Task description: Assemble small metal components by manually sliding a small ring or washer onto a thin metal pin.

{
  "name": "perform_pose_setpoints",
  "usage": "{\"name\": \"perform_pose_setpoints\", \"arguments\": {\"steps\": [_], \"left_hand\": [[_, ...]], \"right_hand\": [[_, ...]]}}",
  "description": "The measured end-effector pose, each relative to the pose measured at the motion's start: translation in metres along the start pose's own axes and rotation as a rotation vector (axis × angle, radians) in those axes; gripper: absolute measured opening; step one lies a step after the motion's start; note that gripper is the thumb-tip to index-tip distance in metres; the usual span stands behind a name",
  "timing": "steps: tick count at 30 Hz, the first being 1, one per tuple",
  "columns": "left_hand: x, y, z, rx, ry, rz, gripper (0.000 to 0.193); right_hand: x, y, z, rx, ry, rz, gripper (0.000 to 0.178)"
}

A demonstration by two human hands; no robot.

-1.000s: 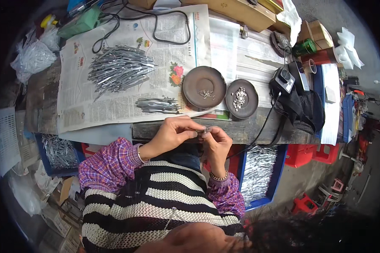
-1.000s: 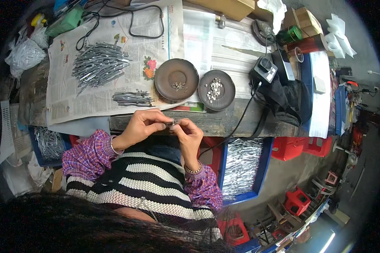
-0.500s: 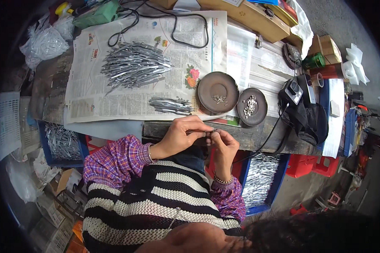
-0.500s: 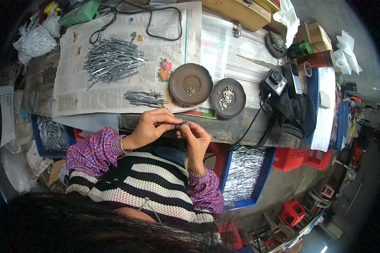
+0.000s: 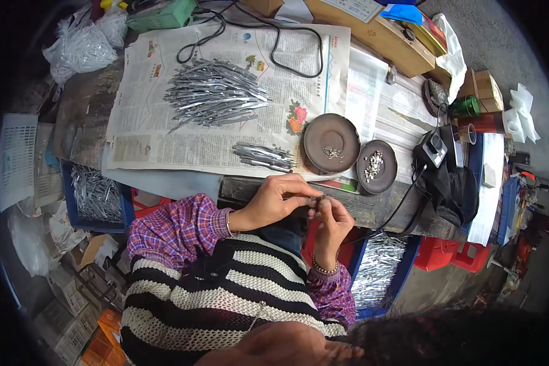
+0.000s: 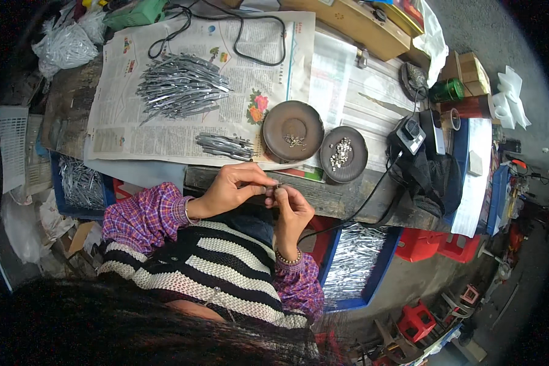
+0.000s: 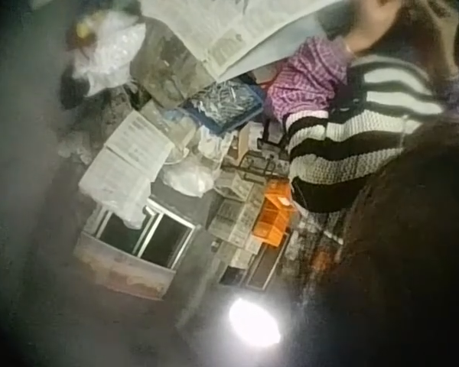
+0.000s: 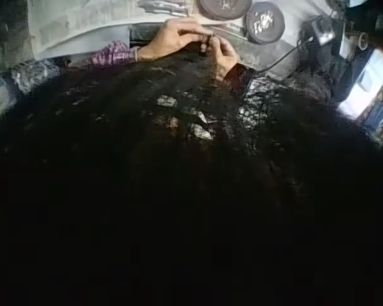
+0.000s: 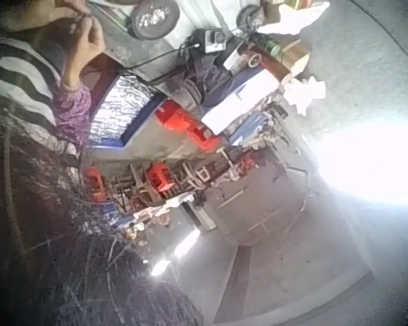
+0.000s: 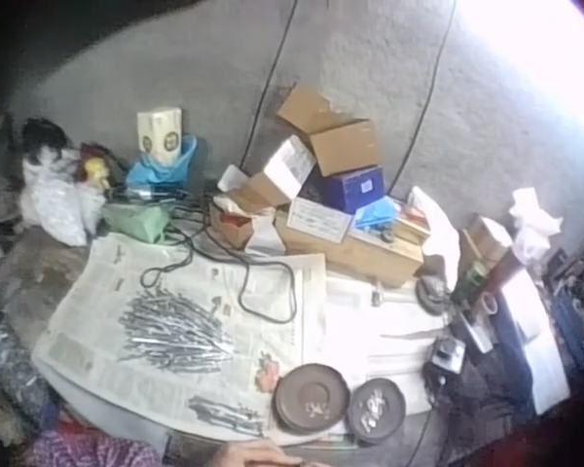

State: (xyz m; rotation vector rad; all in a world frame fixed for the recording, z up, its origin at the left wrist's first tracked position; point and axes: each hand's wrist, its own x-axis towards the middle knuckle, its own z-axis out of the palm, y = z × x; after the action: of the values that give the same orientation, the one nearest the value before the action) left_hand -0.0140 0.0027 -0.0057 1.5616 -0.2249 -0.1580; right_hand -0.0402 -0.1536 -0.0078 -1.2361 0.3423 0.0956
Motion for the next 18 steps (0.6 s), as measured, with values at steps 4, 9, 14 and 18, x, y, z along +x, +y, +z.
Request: {"name": "perform_pose_setpoints", "arguments": {"steps": [4,9,14,18], "left_hand": [[-0.0008,-0.0017,0.0011,-0.008,0.004,-0.004,0.021],[-0.0022,-0.0023,0.0003,-0.02,0.005,0.006,0.022],[-0.0015,-0.0044,0.0003,-0.023,0.009,0.003,0.022],[-0.0002,-0.0029,0.0002,-0.024,0.009,0.008,0.021]], "right_hand": [[-0.001,0.0006,0.0013,-0.017,0.0,-0.033,0.016],[0.0005,0.002,-0.0014,-0.026,-0.03,-0.027,0.018],[0.0018,0.0056,-0.0026,-0.018,-0.06,-0.057,0.018],[0.0018,0.0063,-0.0046,-0.106,-0.048,-0.072,0.014]]}}
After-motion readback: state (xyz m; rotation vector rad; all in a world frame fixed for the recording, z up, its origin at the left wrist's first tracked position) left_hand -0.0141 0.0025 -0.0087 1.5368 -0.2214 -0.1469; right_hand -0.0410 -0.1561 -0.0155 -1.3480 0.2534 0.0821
